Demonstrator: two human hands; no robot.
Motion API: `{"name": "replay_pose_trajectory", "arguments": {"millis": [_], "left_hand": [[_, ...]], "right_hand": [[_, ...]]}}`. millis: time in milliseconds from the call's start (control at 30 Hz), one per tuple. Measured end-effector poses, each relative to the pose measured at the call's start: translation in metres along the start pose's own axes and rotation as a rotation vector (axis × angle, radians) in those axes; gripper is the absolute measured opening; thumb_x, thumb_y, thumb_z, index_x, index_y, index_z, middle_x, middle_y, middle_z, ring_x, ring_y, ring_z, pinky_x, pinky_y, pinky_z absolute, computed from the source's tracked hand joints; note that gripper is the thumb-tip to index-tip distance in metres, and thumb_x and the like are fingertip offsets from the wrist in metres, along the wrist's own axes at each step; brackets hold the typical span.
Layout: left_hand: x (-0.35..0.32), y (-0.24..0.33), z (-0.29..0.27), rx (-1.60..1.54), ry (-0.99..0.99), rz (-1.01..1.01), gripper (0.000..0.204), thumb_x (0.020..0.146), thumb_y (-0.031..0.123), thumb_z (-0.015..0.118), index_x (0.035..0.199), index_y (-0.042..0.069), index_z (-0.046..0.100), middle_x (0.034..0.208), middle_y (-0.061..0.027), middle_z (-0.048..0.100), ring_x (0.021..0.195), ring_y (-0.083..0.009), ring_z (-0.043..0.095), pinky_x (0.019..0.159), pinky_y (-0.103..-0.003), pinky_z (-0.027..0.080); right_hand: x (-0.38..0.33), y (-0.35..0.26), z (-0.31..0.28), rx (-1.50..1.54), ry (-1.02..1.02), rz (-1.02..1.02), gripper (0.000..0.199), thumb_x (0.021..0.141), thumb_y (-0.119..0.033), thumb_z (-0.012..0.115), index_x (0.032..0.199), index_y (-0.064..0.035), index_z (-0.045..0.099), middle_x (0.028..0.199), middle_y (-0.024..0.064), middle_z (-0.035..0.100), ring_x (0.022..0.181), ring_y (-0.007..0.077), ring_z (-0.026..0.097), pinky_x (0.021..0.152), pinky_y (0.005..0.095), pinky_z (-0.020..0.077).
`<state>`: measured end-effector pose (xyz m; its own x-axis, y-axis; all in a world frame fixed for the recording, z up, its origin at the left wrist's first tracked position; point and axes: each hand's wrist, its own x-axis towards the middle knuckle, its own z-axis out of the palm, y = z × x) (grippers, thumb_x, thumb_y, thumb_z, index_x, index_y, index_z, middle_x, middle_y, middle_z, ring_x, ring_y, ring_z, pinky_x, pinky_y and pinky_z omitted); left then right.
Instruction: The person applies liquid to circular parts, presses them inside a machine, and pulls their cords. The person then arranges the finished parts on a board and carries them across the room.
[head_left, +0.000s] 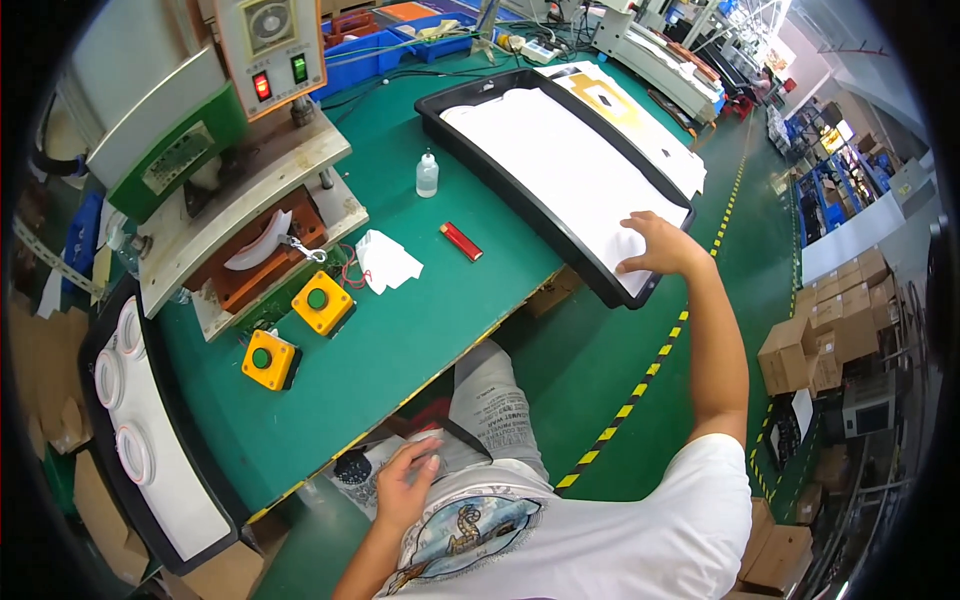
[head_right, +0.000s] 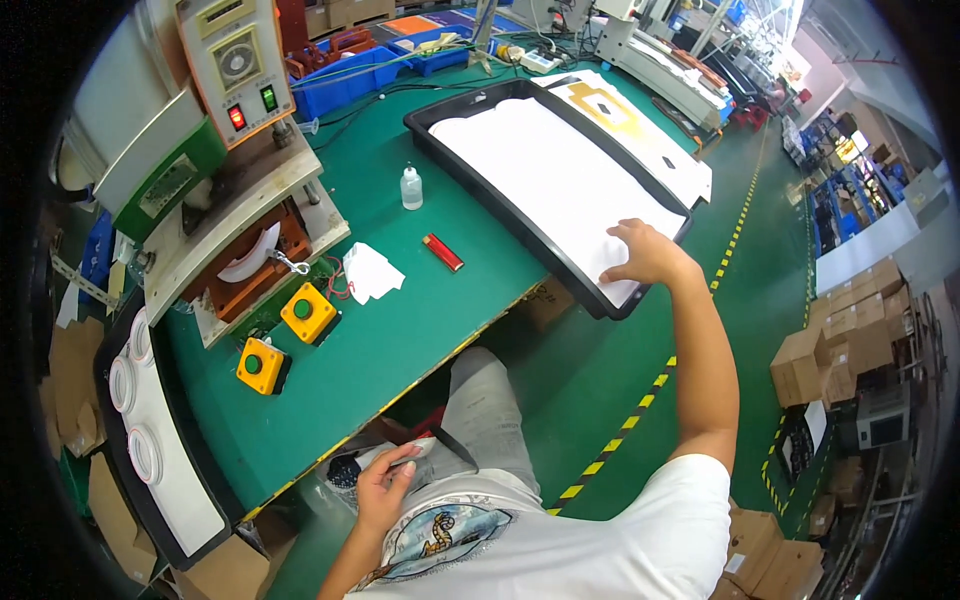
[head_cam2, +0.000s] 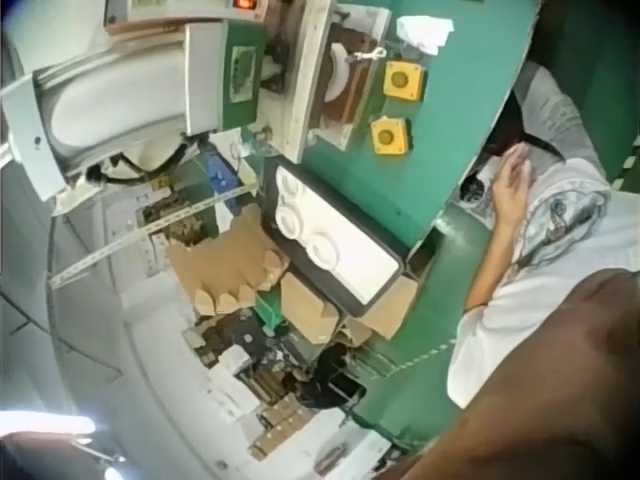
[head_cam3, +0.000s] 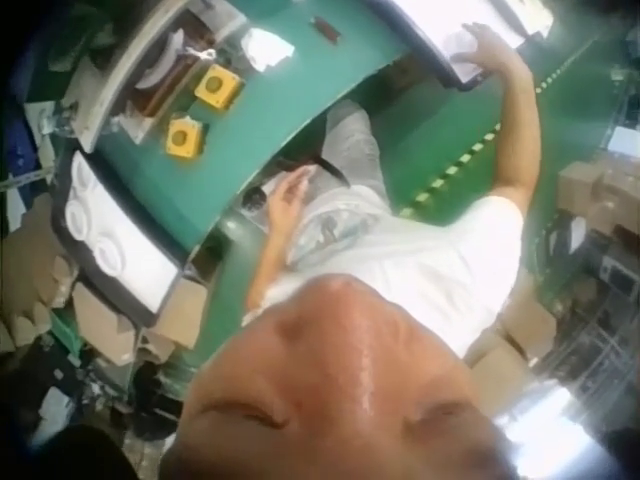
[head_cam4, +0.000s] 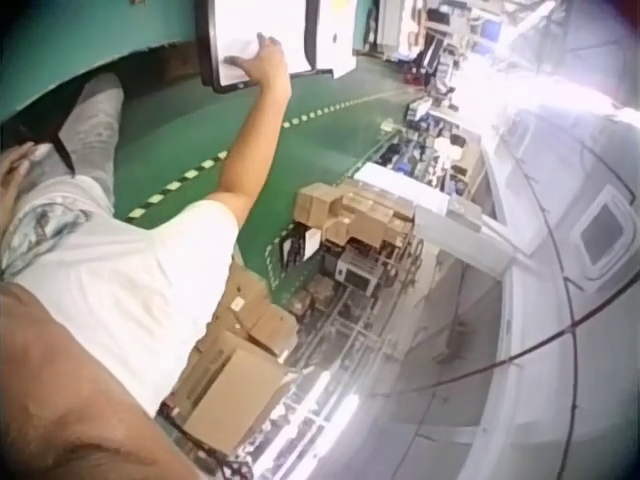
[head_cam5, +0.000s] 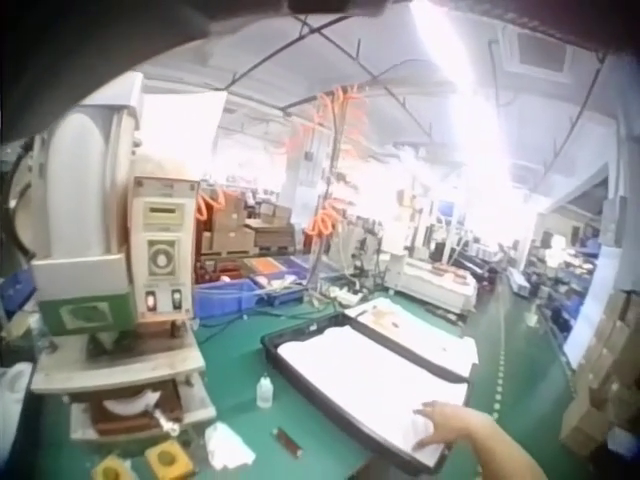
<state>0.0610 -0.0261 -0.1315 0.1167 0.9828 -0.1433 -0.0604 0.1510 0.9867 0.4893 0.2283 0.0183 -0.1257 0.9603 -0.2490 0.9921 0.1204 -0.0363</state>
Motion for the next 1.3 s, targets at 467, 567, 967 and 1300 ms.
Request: {"name": "replay_pose_trajectory", "arguments": {"millis": [467,567,967,1300], "left_hand": [[-0.001,-0.009,0.004,0.006,-0.021,-0.013,0.031,0.088,0.002,0.062,0.119,0.001,0.061,0.113,-0.0104,0.063,0.106,-0.0185,0.060,0.091,-0.031,0.050],[-0.001,-0.009,0.003,-0.008,-0.014,-0.022,0.032,0.088,0.001,0.062,0.120,0.001,0.061,0.113,-0.0104,0.063,0.107,-0.0184,0.060,0.091,-0.031,0.050],[-0.002,-0.014,0.000,-0.041,-0.017,-0.035,0.031,0.089,0.002,0.062,0.120,0.000,0.061,0.114,-0.0107,0.062,0.108,-0.0189,0.060,0.092,-0.032,0.050],[0.007,-0.019,0.004,0.024,-0.019,-0.061,0.028,0.089,0.003,0.061,0.117,0.000,0.062,0.112,-0.0108,0.064,0.105,-0.0187,0.061,0.090,-0.031,0.051]], "right_hand": [[0.028,0.014,0.000,0.895,0.284,0.573,0.092,0.085,-0.054,0.062,0.145,0.0059,0.026,0.147,0.0302,0.032,0.138,0.0429,0.029,0.108,0.0605,0.0239],[0.036,0.013,0.008,0.901,0.362,0.573,0.091,0.084,-0.054,0.062,0.144,0.0059,0.029,0.147,0.0295,0.031,0.138,0.0421,0.030,0.108,0.0592,0.0243],[0.043,0.007,0.015,1.426,0.521,0.506,0.080,0.084,-0.051,0.067,0.140,-0.0002,0.040,0.150,0.0211,0.029,0.139,0.0421,0.025,0.093,0.0600,0.0434],[0.144,-0.027,0.004,0.069,0.472,-0.102,0.027,0.087,-0.018,0.061,0.110,-0.0059,0.066,0.091,0.0165,0.070,0.088,0.0281,0.068,0.079,0.0369,0.0526]]}}
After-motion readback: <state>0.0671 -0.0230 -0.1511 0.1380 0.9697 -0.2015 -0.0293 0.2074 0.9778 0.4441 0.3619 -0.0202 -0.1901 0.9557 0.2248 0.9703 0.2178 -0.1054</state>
